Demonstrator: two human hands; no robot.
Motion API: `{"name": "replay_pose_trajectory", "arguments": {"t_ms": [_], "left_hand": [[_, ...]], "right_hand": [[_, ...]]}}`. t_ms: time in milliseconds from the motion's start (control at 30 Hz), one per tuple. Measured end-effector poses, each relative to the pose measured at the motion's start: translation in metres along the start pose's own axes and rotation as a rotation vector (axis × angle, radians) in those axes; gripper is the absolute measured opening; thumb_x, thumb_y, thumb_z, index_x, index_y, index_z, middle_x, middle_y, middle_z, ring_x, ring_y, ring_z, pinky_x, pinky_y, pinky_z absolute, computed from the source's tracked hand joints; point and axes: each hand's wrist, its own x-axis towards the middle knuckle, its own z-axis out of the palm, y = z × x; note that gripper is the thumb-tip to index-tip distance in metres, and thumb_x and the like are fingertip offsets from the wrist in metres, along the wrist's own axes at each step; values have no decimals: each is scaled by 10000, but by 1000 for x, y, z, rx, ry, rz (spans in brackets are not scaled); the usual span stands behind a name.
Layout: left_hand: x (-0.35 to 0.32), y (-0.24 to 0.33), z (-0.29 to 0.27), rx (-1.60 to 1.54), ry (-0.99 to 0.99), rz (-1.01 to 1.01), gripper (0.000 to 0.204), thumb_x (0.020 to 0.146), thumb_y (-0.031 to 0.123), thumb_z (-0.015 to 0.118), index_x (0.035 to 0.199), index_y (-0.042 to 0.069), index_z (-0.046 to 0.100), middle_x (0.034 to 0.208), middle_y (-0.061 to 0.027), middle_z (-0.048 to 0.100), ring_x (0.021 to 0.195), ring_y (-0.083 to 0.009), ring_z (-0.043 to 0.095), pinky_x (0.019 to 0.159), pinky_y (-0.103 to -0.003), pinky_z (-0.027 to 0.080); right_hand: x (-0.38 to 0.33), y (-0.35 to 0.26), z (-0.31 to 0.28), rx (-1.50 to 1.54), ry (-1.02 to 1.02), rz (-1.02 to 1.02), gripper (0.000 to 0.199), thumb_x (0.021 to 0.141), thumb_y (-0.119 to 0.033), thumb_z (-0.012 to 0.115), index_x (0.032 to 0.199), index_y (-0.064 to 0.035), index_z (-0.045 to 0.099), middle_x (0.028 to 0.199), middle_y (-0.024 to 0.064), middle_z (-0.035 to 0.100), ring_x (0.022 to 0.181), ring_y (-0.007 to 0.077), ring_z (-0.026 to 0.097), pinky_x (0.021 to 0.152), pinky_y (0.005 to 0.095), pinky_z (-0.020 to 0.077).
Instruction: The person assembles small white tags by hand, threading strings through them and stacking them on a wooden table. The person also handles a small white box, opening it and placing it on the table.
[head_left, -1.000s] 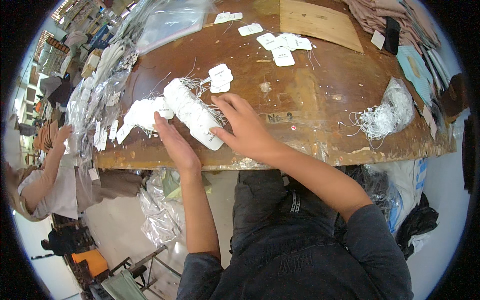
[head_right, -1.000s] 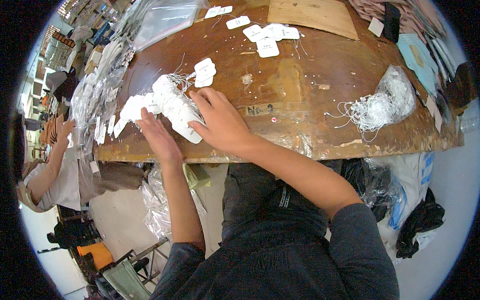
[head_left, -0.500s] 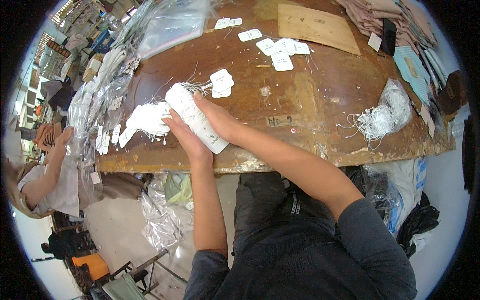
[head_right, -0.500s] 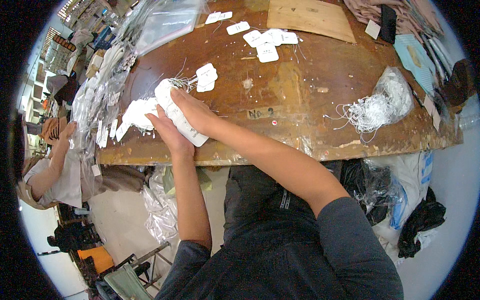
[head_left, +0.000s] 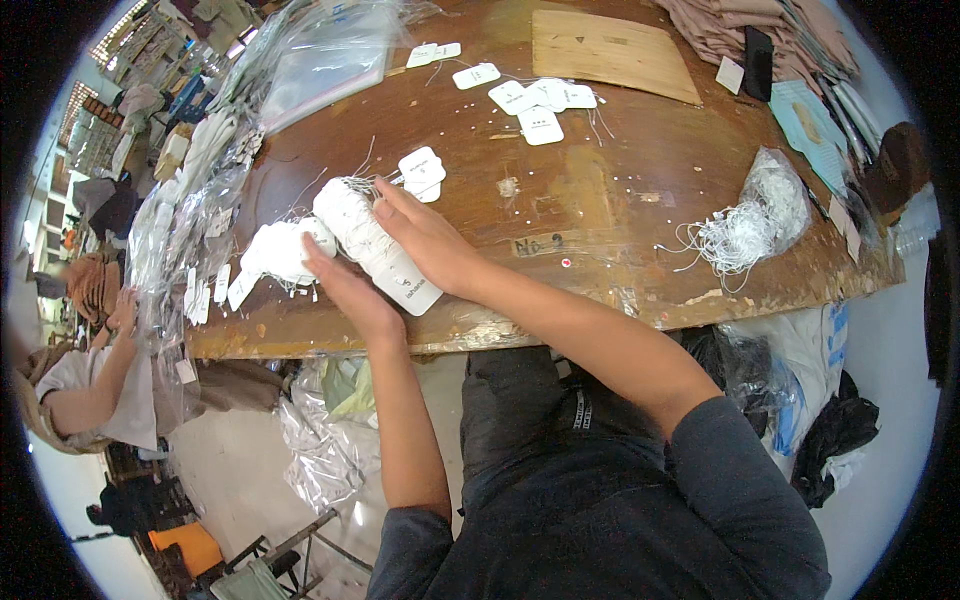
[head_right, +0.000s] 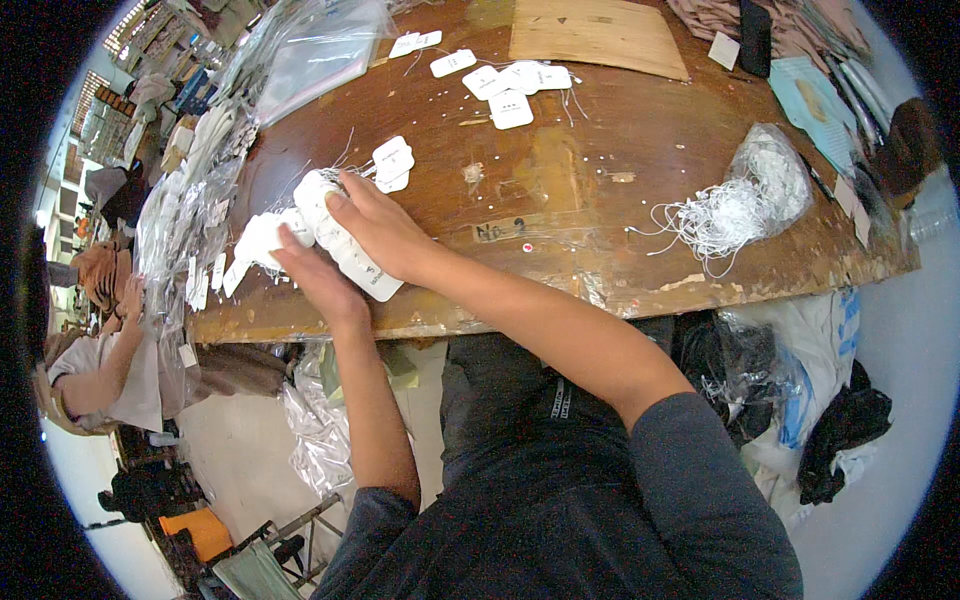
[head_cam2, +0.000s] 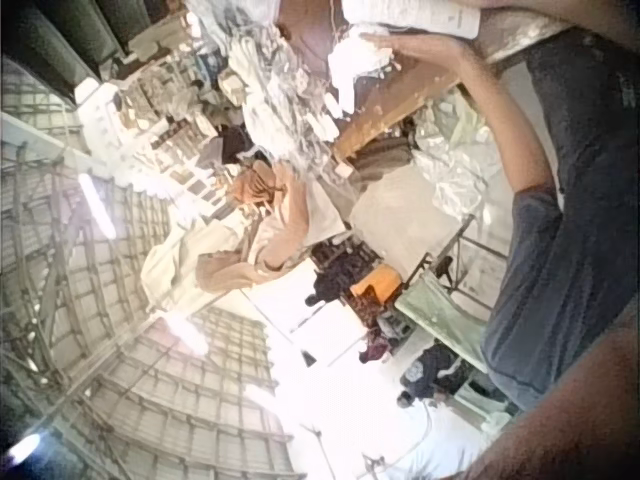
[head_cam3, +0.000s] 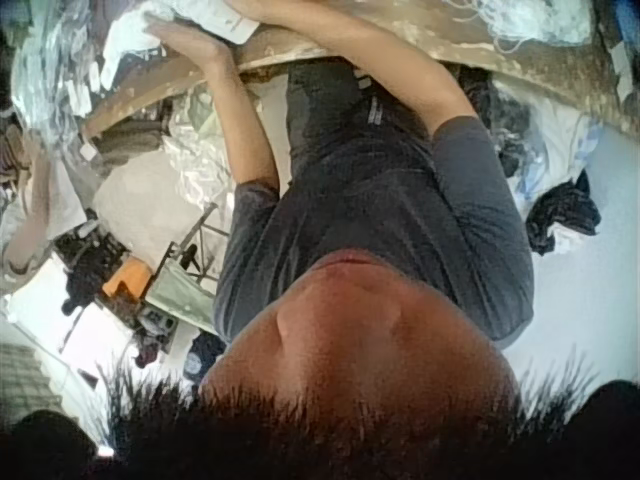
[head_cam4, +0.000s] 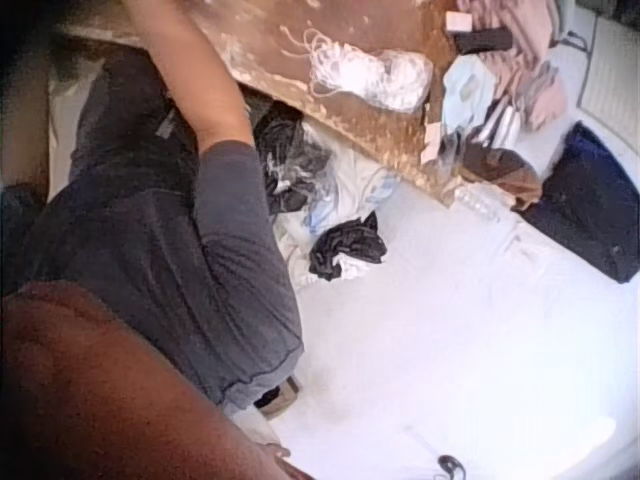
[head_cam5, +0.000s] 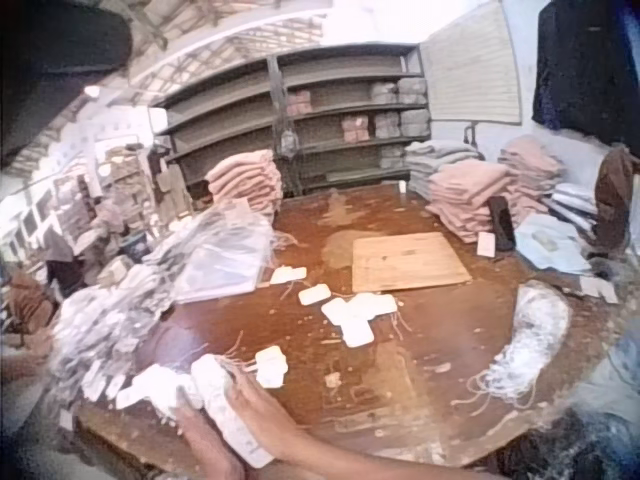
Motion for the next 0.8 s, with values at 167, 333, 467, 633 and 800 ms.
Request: {"name": "replay_pose_trajectory", "arguments": {"t_ms": [167, 333, 467, 633, 800], "left_hand": [[-9, 21, 33, 583, -245, 478, 496, 1016, 227, 444, 1427, -46, 391, 1516, -224, 349, 1426, -341, 301, 1173, -417, 202], [20, -5, 106, 776, -603, 601, 500, 976, 275, 524, 1316, -88, 482, 1402, -279, 451, 1340, -436, 378, 1131, -455, 281], [76, -48, 173, 942, -776, 593, 479, 929, 297, 559, 1242, -66, 554, 1300, -275, 534, 1238, -446, 476, 1054, -495, 376], [145, -99, 209, 1292, -815, 431, 519, 912, 333, 545, 1281, -31, 534, 1326, -234, 529, 1245, -412, 492, 1041, -489, 407], [170, -120, 216, 1435, -802, 291, 560, 921, 406, 546, 1366, 71, 491, 1434, -154, 447, 1280, -384, 472, 1046, -499, 419]], "right_hand": [[0, 4, -67, -517, 131, -253, 623, 943, -402, 581, 1358, 46, 459, 1344, 241, 508, 1257, 380, 484, 1064, 424, 372], [13, 20, -163, -876, 406, -158, 566, 896, -385, 630, 1285, 17, 546, 1220, 235, 577, 1163, 383, 524, 997, 476, 418], [12, 30, -215, -1113, 570, -12, 560, 880, -408, 636, 1270, -11, 573, 1173, 196, 595, 1135, 383, 531, 961, 490, 430], [10, 36, -228, -1191, 536, 80, 545, 889, -433, 613, 1302, -79, 571, 1296, 161, 541, 1219, 363, 470, 996, 529, 383], [14, 37, -210, -1450, 461, 35, 528, 944, -514, 478, 1333, -169, 567, 1403, 116, 489, 1283, 324, 417, 982, 559, 353]]}}
